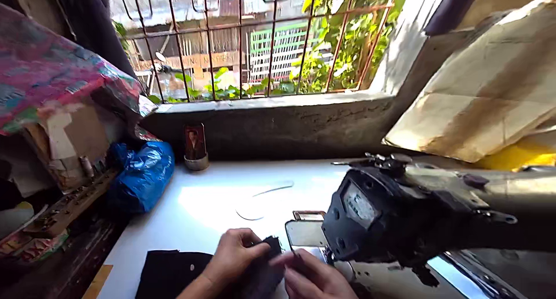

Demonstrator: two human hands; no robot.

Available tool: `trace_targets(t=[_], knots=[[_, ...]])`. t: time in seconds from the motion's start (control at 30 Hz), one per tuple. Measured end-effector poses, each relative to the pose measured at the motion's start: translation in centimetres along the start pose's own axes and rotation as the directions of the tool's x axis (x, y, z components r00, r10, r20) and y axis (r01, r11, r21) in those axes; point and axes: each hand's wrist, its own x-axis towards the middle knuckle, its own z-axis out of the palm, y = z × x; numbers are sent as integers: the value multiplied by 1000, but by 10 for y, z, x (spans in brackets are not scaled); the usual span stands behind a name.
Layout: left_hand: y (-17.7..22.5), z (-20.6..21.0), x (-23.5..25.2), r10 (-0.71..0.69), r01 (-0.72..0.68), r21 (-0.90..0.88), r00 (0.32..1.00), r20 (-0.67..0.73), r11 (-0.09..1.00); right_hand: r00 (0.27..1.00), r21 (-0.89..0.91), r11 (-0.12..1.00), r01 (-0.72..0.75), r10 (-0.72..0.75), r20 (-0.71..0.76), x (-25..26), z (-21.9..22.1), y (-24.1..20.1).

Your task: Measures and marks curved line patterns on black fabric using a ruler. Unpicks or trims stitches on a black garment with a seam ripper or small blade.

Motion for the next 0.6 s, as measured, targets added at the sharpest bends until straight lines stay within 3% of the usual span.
trace_targets(t=[0.1,0.2,0.37,0.6], knots=[[-20,-5,5,81,-78,-201,997,7,976,988,168,973,-157,157,14,26,4,15],[-29,-13,8,16,0,-323,999,46,946,969,218,945,-244,243,32,34,3,31],[-30,-21,10,-65,115,-351,986,151,929,943,230,915,-331,330,44,31,-12,42],[-34,-23,5,-7,91,-380,976,217,921,938,210,915,-344,328,110,26,-18,40]])
